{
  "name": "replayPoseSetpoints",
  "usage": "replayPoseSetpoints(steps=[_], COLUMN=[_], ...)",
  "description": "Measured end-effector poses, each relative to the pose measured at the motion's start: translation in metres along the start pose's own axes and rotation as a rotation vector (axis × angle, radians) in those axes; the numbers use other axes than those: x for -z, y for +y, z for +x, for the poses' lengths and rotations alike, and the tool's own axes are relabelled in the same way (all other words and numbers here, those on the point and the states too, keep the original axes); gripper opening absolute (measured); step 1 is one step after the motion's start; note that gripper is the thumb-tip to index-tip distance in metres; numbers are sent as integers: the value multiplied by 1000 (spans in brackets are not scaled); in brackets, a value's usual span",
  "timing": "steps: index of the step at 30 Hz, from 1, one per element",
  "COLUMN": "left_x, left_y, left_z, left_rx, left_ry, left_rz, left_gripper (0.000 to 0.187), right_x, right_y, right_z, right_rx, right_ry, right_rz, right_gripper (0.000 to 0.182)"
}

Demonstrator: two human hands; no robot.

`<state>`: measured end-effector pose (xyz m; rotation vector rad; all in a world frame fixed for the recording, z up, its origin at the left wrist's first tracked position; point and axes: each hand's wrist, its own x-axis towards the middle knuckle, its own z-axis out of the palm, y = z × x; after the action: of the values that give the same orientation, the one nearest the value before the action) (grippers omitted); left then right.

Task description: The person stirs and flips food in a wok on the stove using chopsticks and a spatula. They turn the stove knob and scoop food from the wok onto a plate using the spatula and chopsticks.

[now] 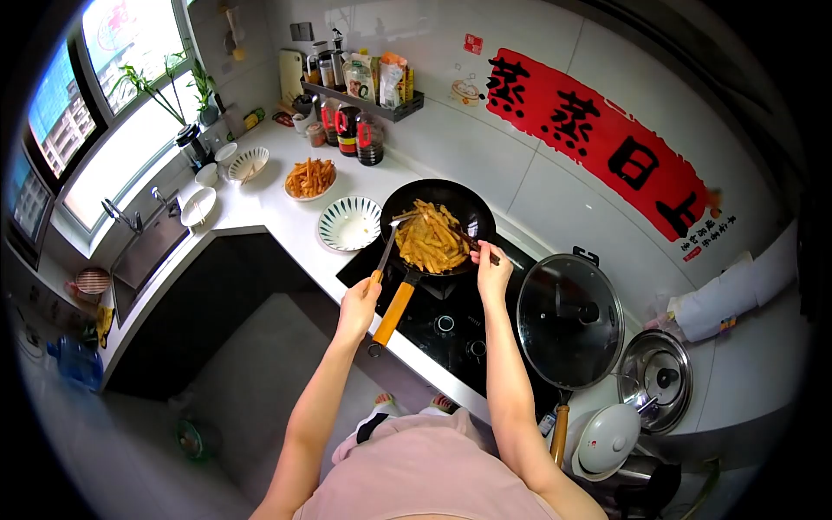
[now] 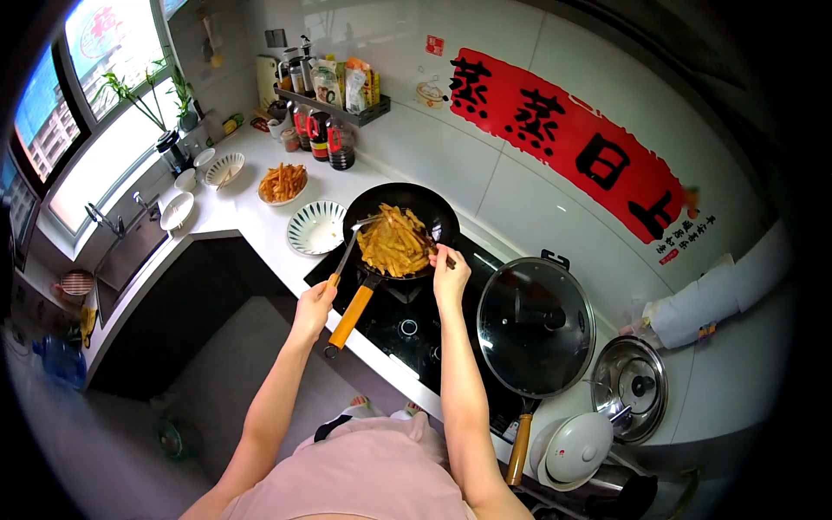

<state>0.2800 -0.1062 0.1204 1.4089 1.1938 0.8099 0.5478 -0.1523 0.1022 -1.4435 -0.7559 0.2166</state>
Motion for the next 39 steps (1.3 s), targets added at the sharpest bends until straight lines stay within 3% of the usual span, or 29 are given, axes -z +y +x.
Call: replayPoseSetpoints(steps=[9, 18, 27, 30, 31, 33, 35, 37, 39], left_x=[-28, 3, 1, -3, -9, -26, -56, -86, -109], left_y=[-6, 7, -4, 8, 22, 34, 15, -33, -79], left_z=[9, -8, -14, -30, -42, -70, -92, -86, -63], left_rx=[75, -218, -94, -645, -644, -593, -507, -481, -454], left_ry=[-216, -27, -46, 293, 289, -71, -325, -338, -173], left_rz=[7, 349, 710, 958, 959, 571, 476, 461, 516], left_gripper=[33, 37, 38, 38, 38, 32, 30, 35, 46], right_x=[36, 53, 62, 65, 65, 66, 66, 66, 66], right_y=[-21, -58, -51, -52, -53, -55, -54, -55, -59], right_z=[-1, -31, -54, -58, -58, -61, -63, -65, -67], right_rx=[18, -28, -73, -53, -56, -70, -78, -85, -80], right_ry=[8, -13, 21, 22, 24, 24, 20, 21, 12], right_rz=[-78, 26, 6, -25, -26, -7, 1, 12, 26], right_gripper=[22, 21, 22, 23, 23, 24, 24, 24, 22])
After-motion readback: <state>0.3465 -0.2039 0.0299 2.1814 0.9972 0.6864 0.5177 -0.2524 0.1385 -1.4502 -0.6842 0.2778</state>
